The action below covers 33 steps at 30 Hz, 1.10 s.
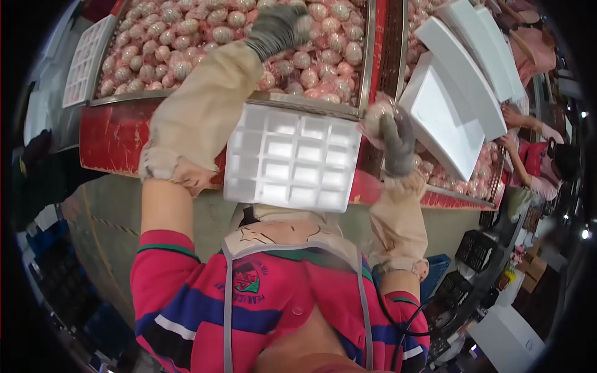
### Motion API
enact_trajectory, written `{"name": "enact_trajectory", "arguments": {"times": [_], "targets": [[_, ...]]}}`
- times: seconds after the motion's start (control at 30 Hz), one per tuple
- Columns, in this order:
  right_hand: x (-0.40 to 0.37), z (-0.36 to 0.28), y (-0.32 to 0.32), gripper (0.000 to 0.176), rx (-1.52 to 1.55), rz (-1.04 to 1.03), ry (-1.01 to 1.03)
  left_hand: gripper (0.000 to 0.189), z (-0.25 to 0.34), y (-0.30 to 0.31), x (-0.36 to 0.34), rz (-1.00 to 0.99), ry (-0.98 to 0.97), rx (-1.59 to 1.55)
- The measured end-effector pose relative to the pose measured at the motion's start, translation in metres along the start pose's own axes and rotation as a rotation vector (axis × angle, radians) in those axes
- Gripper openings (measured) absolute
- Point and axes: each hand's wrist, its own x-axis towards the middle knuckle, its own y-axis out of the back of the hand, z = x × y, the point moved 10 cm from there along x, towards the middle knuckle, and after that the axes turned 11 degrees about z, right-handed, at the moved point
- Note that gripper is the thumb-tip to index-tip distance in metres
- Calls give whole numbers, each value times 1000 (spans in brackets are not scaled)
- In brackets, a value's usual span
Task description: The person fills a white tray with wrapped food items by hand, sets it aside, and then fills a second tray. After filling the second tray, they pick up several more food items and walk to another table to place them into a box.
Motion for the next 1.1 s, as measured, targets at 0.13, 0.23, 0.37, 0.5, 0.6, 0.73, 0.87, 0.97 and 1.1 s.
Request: {"name": "enact_trajectory", "arguments": {"times": [0.13, 0.23, 0.37, 0.5, 0.6, 0.73, 0.87, 0.97, 1.1], "targets": [[-47, 79, 25, 38, 57, -89, -196, 42, 3, 52, -40, -133, 781, -1171], [-68, 51, -19, 45, -1188, -188, 723, 50, 12, 78, -77, -215, 335, -1208], [-50, 92, -14, 48, -1323, -91, 747, 47, -11, 53, -181, -564, 682, -1067], [-50, 97, -12, 38, -1194, -209, 657, 43, -51, 6, -243, -485, 618, -958], [-23, 122, 0, 30, -1056, -179, 192, 41, -50, -11, -249, -414, 519, -907], [-13, 131, -8, 25, -1355, -276, 332, 43, -43, -4, -241, -441, 418, -516], [-29, 115, -35, 31, -1585, -452, 673, 46, -6, 39, -229, -204, -23, -47], [-24, 123, -38, 32, -1732, -511, 537, 42, 10, 49, -228, -67, -270, 60], [-19, 134, -45, 35, -1753, -595, 471, 43, 16, 28, -240, -185, -363, 67]]}}
